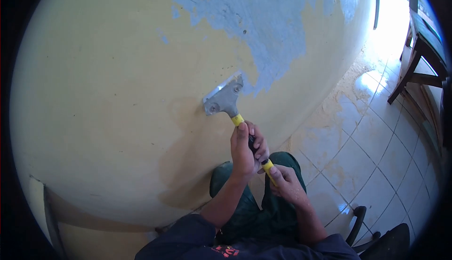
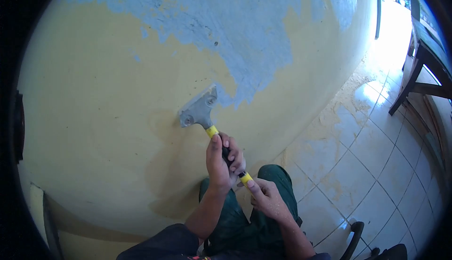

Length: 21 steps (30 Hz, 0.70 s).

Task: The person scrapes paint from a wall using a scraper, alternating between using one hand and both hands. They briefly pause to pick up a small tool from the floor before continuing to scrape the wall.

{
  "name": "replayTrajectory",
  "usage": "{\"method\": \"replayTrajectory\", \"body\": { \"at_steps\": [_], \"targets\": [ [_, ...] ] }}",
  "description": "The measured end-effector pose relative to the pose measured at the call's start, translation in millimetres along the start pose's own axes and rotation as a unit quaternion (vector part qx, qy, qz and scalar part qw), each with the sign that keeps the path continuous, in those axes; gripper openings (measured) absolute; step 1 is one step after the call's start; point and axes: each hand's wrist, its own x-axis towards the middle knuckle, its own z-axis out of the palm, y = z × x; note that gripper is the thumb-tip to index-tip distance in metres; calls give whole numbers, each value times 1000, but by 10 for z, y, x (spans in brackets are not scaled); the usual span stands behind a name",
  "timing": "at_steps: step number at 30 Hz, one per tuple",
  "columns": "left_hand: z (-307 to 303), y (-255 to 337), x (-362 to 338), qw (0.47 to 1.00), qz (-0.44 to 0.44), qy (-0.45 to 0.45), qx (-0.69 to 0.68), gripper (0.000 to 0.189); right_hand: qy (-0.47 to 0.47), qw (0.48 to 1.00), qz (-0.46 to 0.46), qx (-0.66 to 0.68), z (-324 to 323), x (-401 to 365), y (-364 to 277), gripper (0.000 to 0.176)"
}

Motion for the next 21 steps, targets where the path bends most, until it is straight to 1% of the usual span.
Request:
{"method": "replayTrajectory", "body": {
  "at_steps": [2,4,6,7,8,9,11,12,16,19,21],
  "targets": [
    [37,40,30,999,8,28,32,37,0,1000,15,-14,-33,42,17,49],
    [24,12,33,999,15,27,37,37,13,1000,-24,7,-21,68,-15,49],
    [29,-47,-25,999,2,36,18,37,19,999,-37,-6,-38,11,64,50],
    [-12,-141,-77,998,-14,54,12,37,20,999,-26,-17,-92,-7,163,50],
    [-56,-262,-101,999,-13,45,14,37,21,999,-14,-28,-154,-19,258,50],
    [-115,-392,-137,998,-27,58,12,37,29,1000,5,-7,-200,-45,349,50],
    [-226,-565,-155,996,-49,75,12,37,43,999,9,-14,-267,-40,481,50],
    [-230,-561,-153,996,-48,79,12,37,58,998,13,-25,-284,-35,507,50],
    [-138,-465,-11,995,-47,77,33,37,43,999,8,-12,-263,92,416,50],
    [-127,-429,-16,995,-42,68,54,37,26,999,-27,34,-238,101,424,49],
    [-147,-441,-106,995,-51,70,40,37,26,999,21,25,-229,10,438,48]
  ]
}}
